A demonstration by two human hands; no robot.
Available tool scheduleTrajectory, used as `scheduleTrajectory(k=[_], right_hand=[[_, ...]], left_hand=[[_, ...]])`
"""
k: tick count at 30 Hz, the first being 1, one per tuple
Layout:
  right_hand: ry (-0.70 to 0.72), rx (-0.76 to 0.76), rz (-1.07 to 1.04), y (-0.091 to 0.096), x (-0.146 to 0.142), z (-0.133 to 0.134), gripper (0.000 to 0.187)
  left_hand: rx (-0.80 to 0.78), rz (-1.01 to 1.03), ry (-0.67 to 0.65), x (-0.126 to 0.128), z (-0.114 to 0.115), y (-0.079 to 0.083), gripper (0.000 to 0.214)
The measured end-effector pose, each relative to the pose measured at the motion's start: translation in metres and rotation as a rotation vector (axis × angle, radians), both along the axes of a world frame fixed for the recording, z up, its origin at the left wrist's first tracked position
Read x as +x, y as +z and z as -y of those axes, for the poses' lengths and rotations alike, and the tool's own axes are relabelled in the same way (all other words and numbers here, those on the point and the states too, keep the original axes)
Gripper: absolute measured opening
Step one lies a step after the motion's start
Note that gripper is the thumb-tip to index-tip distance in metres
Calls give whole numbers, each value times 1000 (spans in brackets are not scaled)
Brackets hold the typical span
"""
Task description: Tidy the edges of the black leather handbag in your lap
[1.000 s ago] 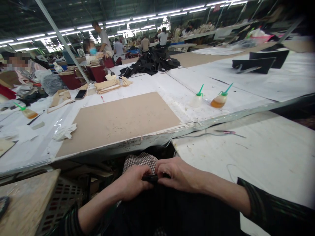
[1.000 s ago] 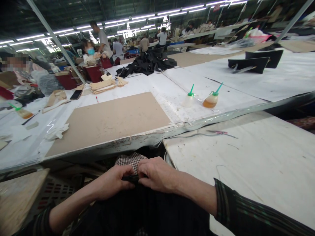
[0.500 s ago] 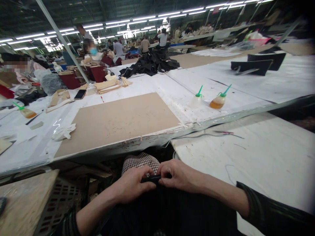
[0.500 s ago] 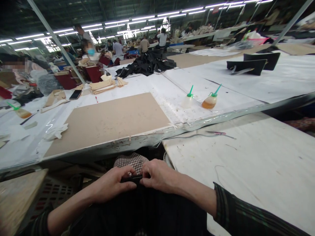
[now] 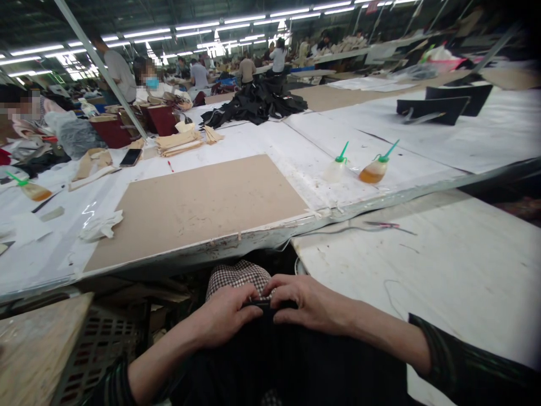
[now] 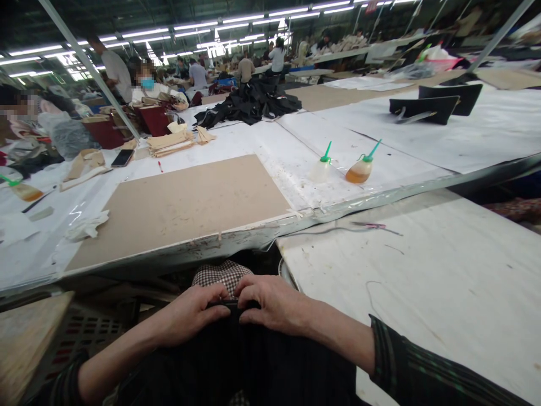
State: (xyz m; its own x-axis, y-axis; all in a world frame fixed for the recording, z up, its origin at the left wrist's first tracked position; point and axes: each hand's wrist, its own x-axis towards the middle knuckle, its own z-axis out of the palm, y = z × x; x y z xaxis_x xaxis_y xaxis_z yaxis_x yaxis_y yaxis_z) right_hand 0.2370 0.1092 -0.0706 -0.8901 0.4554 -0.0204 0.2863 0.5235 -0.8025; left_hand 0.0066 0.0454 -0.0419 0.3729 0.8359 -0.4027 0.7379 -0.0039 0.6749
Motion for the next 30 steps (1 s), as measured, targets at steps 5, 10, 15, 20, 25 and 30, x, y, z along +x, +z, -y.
scheduleTrajectory(k=[5,10,15,20,25,30], right_hand=[[-8,1,28,3,-7,1,9],[-16,67,39,2,-14,4,6],[145,82,-31,3,-13,0,10],[160,-17,-26,-3,-11,-5,1],[14,-172,-55,-9,-11,-5,4],[-140,-231,-23,-3,-7,-4,9]], left_hand=[[15,-13,-12,3,1,2,16],[27,-13,-8,4,3,4,19],[22,47,12,3,5,2,20],[-19,72,52,-1,2,-2,16],[-73,54,78,-5,1,-4,16],[-56,115,49,-7,4,0,21]])
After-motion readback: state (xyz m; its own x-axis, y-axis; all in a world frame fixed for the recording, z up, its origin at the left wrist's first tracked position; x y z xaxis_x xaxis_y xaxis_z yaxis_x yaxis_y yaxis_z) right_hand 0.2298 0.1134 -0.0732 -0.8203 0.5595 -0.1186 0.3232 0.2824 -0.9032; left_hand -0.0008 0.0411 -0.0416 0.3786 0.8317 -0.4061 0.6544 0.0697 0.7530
